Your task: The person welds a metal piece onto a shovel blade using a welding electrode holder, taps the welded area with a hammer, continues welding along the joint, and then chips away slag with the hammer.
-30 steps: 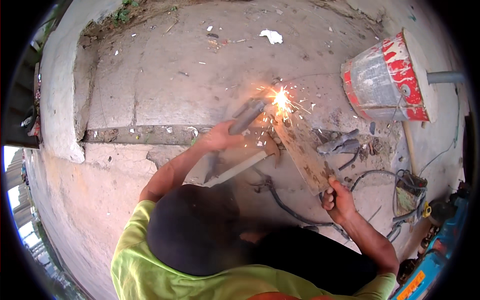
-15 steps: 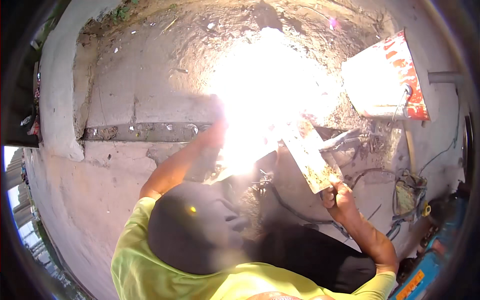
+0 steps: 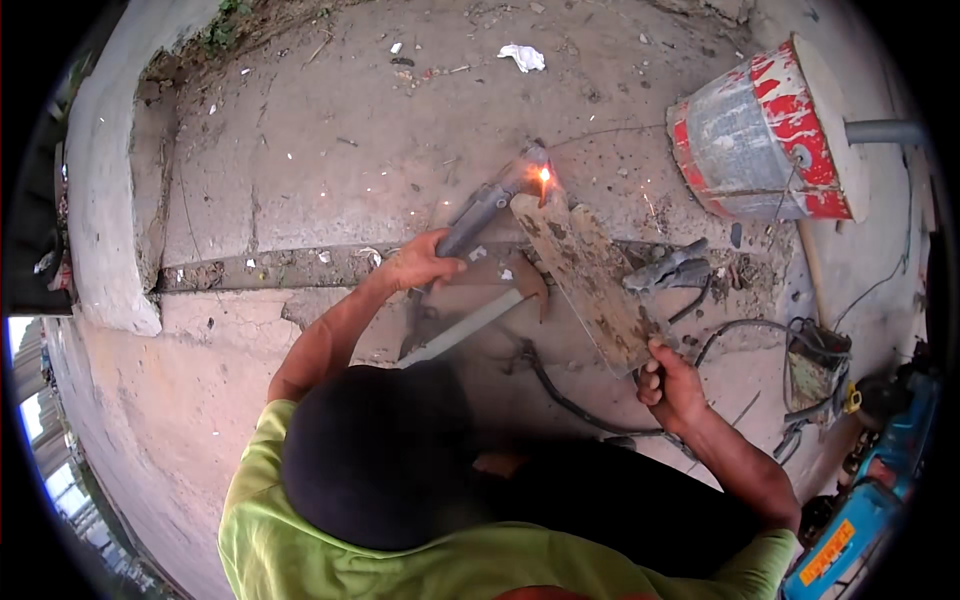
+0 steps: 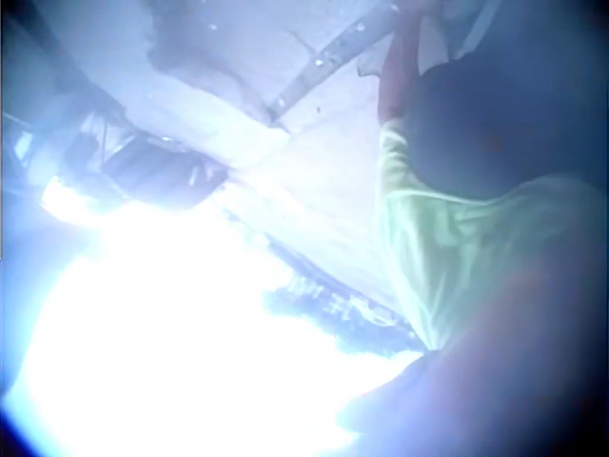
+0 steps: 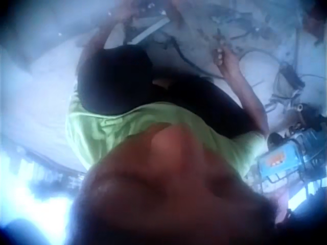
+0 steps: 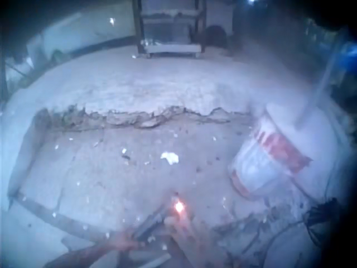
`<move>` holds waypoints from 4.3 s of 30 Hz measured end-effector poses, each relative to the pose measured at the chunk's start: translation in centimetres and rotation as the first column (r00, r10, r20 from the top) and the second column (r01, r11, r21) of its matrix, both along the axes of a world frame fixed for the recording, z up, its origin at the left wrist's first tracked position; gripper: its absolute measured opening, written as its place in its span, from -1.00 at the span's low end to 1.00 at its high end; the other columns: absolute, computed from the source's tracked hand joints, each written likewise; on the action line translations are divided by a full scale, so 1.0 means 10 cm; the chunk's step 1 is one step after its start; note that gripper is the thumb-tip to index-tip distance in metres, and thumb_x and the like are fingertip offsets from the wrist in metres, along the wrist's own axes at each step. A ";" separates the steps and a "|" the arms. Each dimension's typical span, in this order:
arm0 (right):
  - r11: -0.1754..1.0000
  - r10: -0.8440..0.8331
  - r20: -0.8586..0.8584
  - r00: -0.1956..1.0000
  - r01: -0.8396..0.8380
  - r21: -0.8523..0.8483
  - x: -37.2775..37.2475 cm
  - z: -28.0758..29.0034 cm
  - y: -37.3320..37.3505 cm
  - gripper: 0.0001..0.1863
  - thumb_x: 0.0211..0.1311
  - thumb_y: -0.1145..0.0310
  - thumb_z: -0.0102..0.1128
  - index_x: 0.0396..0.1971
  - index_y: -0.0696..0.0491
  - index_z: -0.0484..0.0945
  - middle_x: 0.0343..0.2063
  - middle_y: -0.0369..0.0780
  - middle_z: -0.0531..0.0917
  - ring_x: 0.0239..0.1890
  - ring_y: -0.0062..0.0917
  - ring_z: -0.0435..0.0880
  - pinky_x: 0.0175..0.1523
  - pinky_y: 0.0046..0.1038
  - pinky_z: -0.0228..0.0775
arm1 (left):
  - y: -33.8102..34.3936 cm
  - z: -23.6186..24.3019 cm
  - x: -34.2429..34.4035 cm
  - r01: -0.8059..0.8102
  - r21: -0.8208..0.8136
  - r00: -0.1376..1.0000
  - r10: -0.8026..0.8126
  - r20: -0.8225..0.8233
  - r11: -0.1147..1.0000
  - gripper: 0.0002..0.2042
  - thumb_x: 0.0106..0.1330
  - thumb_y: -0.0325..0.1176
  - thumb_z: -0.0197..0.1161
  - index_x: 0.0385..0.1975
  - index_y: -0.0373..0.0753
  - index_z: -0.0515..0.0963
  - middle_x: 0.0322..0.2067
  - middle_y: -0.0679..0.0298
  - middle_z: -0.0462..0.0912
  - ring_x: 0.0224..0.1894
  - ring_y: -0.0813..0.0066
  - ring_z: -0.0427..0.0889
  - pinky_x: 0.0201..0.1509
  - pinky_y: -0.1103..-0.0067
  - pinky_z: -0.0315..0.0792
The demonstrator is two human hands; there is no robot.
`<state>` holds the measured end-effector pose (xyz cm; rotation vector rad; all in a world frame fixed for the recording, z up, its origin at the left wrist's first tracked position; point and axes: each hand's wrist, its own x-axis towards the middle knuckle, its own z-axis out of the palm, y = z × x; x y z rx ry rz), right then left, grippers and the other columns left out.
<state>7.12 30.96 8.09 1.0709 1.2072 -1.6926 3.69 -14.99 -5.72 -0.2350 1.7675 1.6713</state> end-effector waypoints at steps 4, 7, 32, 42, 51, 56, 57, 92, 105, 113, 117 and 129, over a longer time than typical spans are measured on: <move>1.000 0.003 0.002 1.000 -0.003 0.015 0.00 0.01 -0.01 -0.62 0.39 0.08 0.31 -0.49 0.01 0.42 -0.69 -0.31 0.40 -0.71 -0.58 0.30 -0.60 -0.54 0.10 | -0.01 0.03 -0.01 0.020 -0.025 0.999 -0.019 0.026 1.000 -0.71 0.31 -0.44 0.36 -0.06 -0.35 0.46 -0.54 0.32 0.53 -0.61 0.59 0.55 -0.52 0.57 0.43; 1.000 -0.009 0.013 1.000 0.008 0.022 -0.01 0.02 -0.03 -0.62 0.39 0.09 0.31 -0.47 0.01 0.41 -0.69 -0.31 0.40 -0.70 -0.58 0.29 -0.59 -0.53 0.10 | 0.01 0.10 -0.02 0.025 -0.022 0.999 -0.024 0.040 0.999 -0.71 0.31 -0.44 0.36 -0.05 -0.35 0.46 -0.54 0.32 0.54 -0.61 0.60 0.54 -0.50 0.58 0.41; 0.999 -0.005 0.004 1.000 0.005 0.038 -0.02 0.05 -0.06 -0.63 0.41 0.11 0.29 -0.48 0.02 0.42 -0.71 -0.30 0.40 -0.72 -0.57 0.29 -0.59 -0.50 0.12 | -0.01 0.02 -0.03 0.036 -0.006 0.999 -0.036 0.037 0.999 -0.61 0.31 -0.33 0.39 0.06 -0.35 0.50 -0.52 0.34 0.57 -0.59 0.62 0.54 -0.48 0.58 0.43; 1.000 -0.028 0.000 1.000 0.028 0.006 -0.01 0.03 -0.02 -0.66 0.41 0.18 0.28 -0.48 0.02 0.41 -0.66 -0.32 0.37 -0.67 -0.60 0.31 -0.60 -0.54 0.10 | 0.03 0.06 -0.04 0.030 -0.108 1.000 -0.030 -0.005 0.994 -0.72 0.31 -0.36 0.40 -0.12 -0.34 0.49 -0.55 0.33 0.55 -0.61 0.60 0.55 -0.51 0.59 0.44; 1.000 -0.007 -0.010 1.000 0.007 -0.010 -0.02 0.06 -0.05 -0.64 0.40 0.13 0.30 -0.49 -0.01 0.40 -0.67 -0.33 0.37 -0.68 -0.61 0.30 -0.58 -0.55 0.14 | -0.02 0.00 -0.02 0.003 0.048 0.998 -0.006 0.065 0.999 -0.77 0.34 -0.39 0.35 -0.14 -0.34 0.49 -0.57 0.35 0.54 -0.62 0.64 0.54 -0.53 0.62 0.40; 1.000 -0.002 -0.002 1.000 0.002 0.000 -0.01 0.02 -0.03 -0.62 0.40 0.10 0.30 -0.51 0.00 0.41 -0.70 -0.31 0.38 -0.70 -0.58 0.29 -0.57 -0.52 0.14 | -0.02 0.02 -0.02 0.049 -0.283 0.976 -0.106 -0.189 0.958 -0.68 0.26 -0.28 0.41 -0.14 -0.31 0.50 -0.52 0.15 0.61 -0.53 0.30 0.63 -0.37 0.43 0.53; 1.000 -0.002 -0.002 1.000 0.002 0.001 -0.01 0.02 -0.02 -0.62 0.40 0.10 0.30 -0.51 0.00 0.41 -0.70 -0.31 0.38 -0.70 -0.58 0.29 -0.57 -0.52 0.14 | 0.00 0.05 -0.01 -0.031 -0.553 0.881 -0.238 -0.408 0.832 -0.64 0.22 -0.23 0.43 -0.13 -0.29 0.50 -0.50 0.07 0.63 -0.48 0.16 0.65 -0.30 0.36 0.56; 1.000 -0.002 -0.025 1.000 0.003 0.018 -0.01 0.06 -0.05 -0.64 0.42 0.12 0.29 -0.46 0.01 0.41 -0.69 -0.31 0.39 -0.71 -0.58 0.28 -0.59 -0.52 0.11 | 0.01 0.26 -0.06 0.074 -0.242 0.996 -0.086 -0.039 0.967 -0.66 0.23 -0.27 0.40 -0.10 -0.33 0.53 -0.53 0.30 0.58 -0.59 0.57 0.55 -0.47 0.53 0.43; 1.000 0.006 -0.010 1.000 -0.006 0.000 -0.02 0.02 -0.05 -0.65 0.40 0.13 0.30 -0.46 0.01 0.42 -0.67 -0.31 0.40 -0.69 -0.59 0.31 -0.59 -0.53 0.12 | 0.00 0.28 -0.08 0.099 -0.305 0.994 -0.109 -0.016 0.947 -0.60 0.24 -0.23 0.38 -0.02 -0.32 0.55 -0.45 0.25 0.64 -0.53 0.53 0.60 -0.40 0.50 0.48; 1.000 -0.023 0.006 1.000 0.023 -0.014 0.00 0.00 0.00 -0.67 0.42 0.16 0.27 -0.45 -0.01 0.39 -0.61 -0.34 0.40 -0.65 -0.62 0.32 -0.59 -0.54 0.13 | 0.06 0.29 -0.09 0.084 -0.323 0.986 -0.126 -0.110 0.943 -0.71 0.26 -0.30 0.38 -0.14 -0.32 0.52 -0.60 0.33 0.55 -0.60 0.58 0.55 -0.49 0.56 0.39; 0.999 0.003 -0.002 1.000 -0.003 -0.038 -0.01 0.02 -0.01 -0.69 0.43 0.15 0.25 -0.45 -0.04 0.40 -0.61 -0.35 0.40 -0.65 -0.63 0.32 -0.58 -0.55 0.15 | -0.02 0.20 -0.06 0.096 -0.168 0.995 -0.098 -0.005 0.981 -0.69 0.28 -0.29 0.37 -0.11 -0.32 0.51 -0.57 0.31 0.58 -0.60 0.56 0.57 -0.51 0.57 0.43; 1.000 -0.003 -0.026 1.000 0.002 -0.027 0.02 -0.03 0.00 -0.66 0.40 0.09 0.29 -0.49 -0.06 0.42 -0.67 -0.37 0.40 -0.70 -0.62 0.29 -0.58 -0.55 0.15 | -0.08 0.07 -0.05 0.084 -0.003 0.996 -0.084 0.017 0.996 -0.68 0.29 -0.35 0.36 -0.06 -0.36 0.49 -0.54 0.35 0.54 -0.60 0.58 0.55 -0.52 0.60 0.44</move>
